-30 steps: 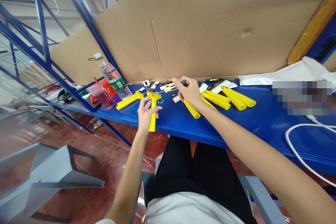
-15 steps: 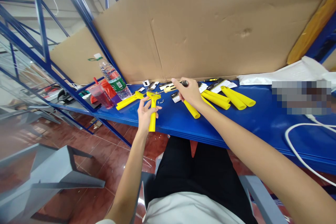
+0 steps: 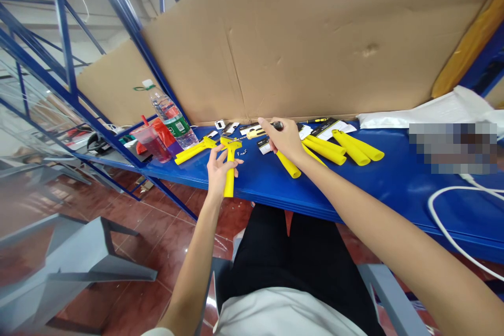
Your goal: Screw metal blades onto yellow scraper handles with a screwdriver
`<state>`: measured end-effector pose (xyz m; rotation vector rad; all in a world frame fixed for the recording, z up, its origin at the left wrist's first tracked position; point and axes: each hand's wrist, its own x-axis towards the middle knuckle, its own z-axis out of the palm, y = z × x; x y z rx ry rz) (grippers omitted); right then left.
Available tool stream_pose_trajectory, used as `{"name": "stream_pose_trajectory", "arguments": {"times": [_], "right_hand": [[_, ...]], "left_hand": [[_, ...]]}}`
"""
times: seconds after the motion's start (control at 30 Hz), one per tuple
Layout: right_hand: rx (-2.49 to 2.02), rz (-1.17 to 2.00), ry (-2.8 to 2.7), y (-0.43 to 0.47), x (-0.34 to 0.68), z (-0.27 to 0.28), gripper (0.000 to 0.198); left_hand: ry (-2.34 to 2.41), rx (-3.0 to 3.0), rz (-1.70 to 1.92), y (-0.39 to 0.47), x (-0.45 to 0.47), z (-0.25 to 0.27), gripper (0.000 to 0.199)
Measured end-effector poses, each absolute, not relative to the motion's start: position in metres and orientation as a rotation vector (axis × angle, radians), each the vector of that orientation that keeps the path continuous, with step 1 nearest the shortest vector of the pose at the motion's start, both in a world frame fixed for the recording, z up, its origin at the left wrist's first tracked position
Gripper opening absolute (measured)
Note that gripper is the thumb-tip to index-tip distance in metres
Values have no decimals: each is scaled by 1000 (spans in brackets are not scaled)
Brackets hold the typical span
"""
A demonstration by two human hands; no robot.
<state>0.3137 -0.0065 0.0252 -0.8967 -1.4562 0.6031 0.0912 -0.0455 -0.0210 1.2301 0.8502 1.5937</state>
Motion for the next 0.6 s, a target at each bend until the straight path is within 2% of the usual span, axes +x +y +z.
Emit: {"name": "stream_pose_trajectory", "arguments": {"times": [0.6], "right_hand": [[-889,666,-1430,-9,311,27,64]], "left_hand": [[830,1232,1602,-46,92,-20,66]]}}
